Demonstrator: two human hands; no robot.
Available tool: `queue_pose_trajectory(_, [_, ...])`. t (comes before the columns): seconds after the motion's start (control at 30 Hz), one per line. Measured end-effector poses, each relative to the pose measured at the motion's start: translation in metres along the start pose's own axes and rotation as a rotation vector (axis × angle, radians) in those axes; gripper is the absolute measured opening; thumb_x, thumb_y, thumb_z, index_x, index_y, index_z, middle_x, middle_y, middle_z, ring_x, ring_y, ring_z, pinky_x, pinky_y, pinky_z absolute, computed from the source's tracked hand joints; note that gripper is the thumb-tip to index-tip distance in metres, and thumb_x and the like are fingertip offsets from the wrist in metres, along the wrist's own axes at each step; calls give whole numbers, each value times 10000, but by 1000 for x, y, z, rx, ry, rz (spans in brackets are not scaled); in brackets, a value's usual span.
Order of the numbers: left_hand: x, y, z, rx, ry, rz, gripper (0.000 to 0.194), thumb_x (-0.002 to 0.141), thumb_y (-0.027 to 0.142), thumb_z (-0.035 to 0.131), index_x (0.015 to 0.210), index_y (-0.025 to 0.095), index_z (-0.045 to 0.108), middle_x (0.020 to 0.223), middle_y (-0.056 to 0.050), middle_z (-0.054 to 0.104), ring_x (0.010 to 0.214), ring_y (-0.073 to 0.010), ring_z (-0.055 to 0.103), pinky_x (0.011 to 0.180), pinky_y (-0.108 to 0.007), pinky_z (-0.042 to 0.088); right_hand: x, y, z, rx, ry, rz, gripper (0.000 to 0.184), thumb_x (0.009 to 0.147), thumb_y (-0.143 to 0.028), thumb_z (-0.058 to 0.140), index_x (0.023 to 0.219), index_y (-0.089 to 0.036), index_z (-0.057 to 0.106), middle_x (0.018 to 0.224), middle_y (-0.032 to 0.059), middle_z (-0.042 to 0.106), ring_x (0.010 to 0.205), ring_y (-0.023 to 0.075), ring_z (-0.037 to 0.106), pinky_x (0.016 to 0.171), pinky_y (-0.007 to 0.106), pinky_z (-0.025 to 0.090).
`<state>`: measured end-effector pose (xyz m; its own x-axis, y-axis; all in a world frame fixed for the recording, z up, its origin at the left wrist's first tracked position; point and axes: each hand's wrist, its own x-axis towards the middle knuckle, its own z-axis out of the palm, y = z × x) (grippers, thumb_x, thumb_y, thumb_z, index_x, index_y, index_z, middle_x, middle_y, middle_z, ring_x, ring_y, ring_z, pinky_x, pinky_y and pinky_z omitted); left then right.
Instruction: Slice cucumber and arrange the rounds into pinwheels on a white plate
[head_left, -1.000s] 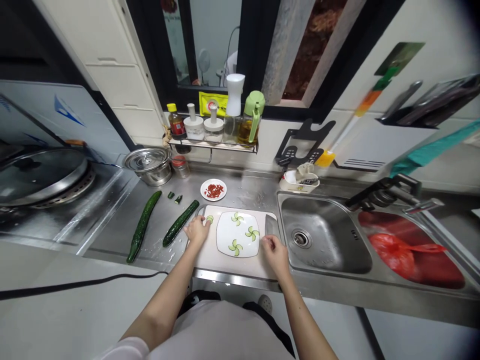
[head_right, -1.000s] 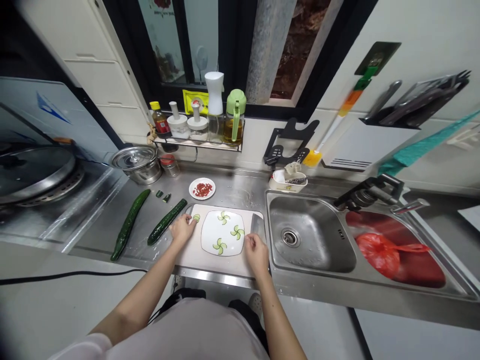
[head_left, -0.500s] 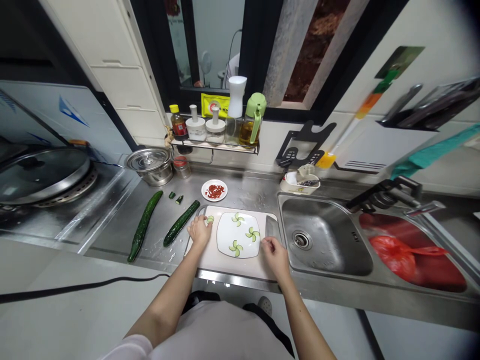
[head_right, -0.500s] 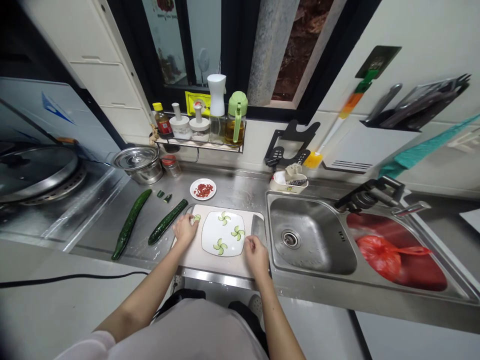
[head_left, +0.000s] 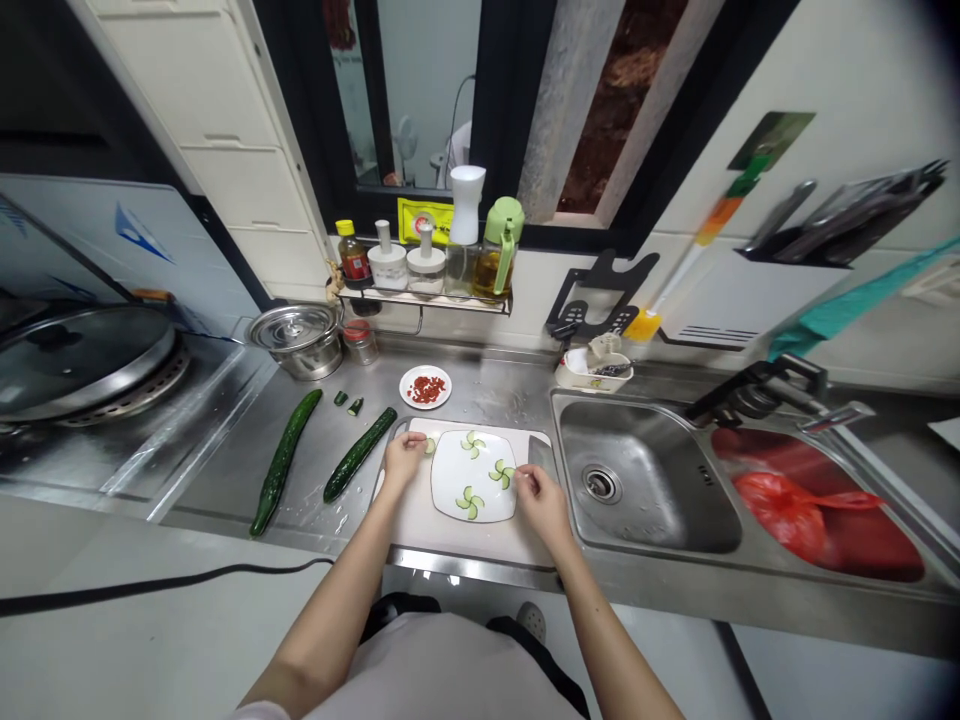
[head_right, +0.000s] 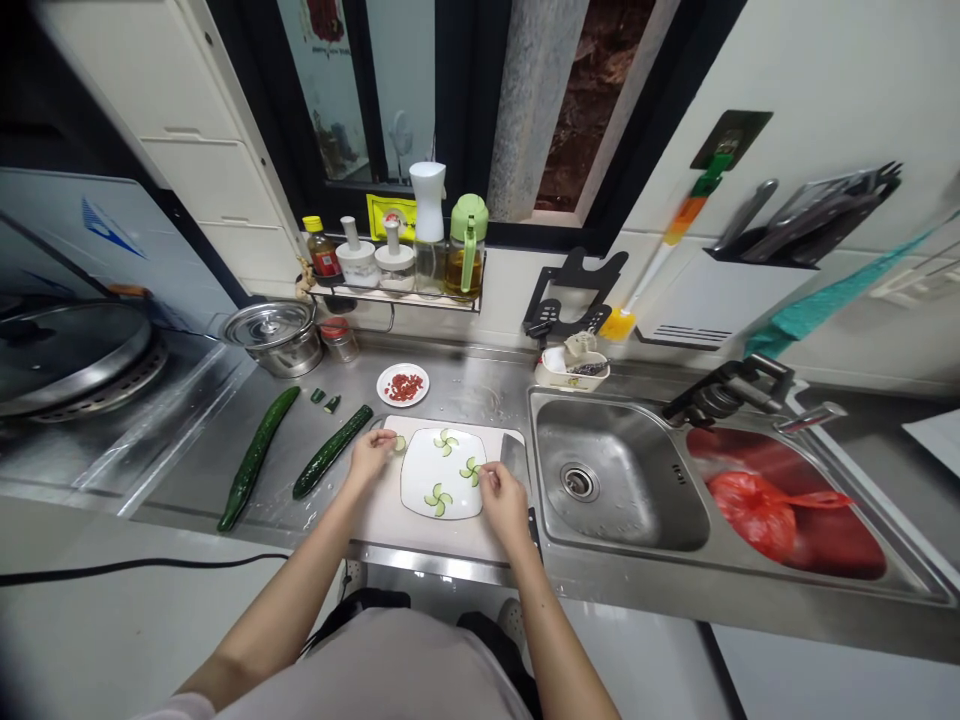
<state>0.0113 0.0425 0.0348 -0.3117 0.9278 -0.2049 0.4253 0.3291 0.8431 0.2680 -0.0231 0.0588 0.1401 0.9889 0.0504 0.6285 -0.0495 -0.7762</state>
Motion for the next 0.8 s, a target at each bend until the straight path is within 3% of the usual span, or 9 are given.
queue_pose_trajectory(0.13, [-6, 26, -10, -469, -177, 61, 300, 632, 356, 742, 833, 140, 689, 767, -58, 702, 733, -163, 641, 734, -285, 485, 20, -35, 7, 125, -26, -97, 326, 835, -468, 494, 874, -182, 644, 605, -16, 532, 590, 140, 499, 605, 248, 398])
queue_pose_trajectory(0.23, [-17, 47, -18, -589, -266, 100, 354, 576, 351, 789, 845, 152, 673, 680, -9, 668, 655, -129, 612, 694, -259, 464, 31, -64, 13, 225, -81, -180, 280, 830, -433, 529, 897, -191, 651, 702, 4, 606, 646, 142, 531, 641, 253, 424])
queue_pose_trajectory(0.37, [-30, 68, -25, -631, -370, 124, 388, 562, 341, 810, 861, 163, 639, 669, 9, 663, 631, -117, 605, 685, -253, 456, 39, -89, 18, 264, -160, -252, 230, 844, -383, 533, 907, -201, 659, 835, 29, 674, 729, 148, 559, 700, 266, 442])
queue_pose_trajectory(0.47, [-35, 74, -25, -629, -438, 145, 409, 583, 348, 806, 899, 163, 622, 674, 9, 661, 636, -122, 610, 695, -259, 453, 40, -95, 20, 242, -221, -297, 169, 847, -321, 530, 862, -202, 650, 834, 23, 675, 754, 148, 559, 720, 266, 439])
queue_pose_trajectory(0.53, [-35, 72, -24, -621, -422, 158, 426, 596, 366, 804, 924, 163, 623, 695, 7, 662, 655, -123, 609, 704, -259, 448, 40, -95, 20, 233, -236, -314, 141, 846, -286, 529, 812, -199, 634, 801, 14, 663, 752, 147, 556, 724, 265, 435])
queue_pose_trajectory(0.67, [-37, 64, -21, -530, -241, 158, 378, 661, 504, 749, 767, 159, 636, 661, 0, 627, 657, -119, 564, 667, -238, 413, 39, -92, 18, 189, -185, -353, 136, 872, -261, 522, 800, -197, 619, 799, 16, 652, 770, 153, 556, 742, 274, 426])
queue_pose_trajectory(0.8, [-44, 60, -19, -453, -394, 56, 557, 777, 676, 552, 630, 147, 643, 532, -11, 553, 528, -101, 455, 544, -239, 324, 37, -93, 11, 48, -116, -526, 190, 934, -275, 488, 852, -205, 643, 858, 38, 650, 839, 172, 550, 797, 301, 414])
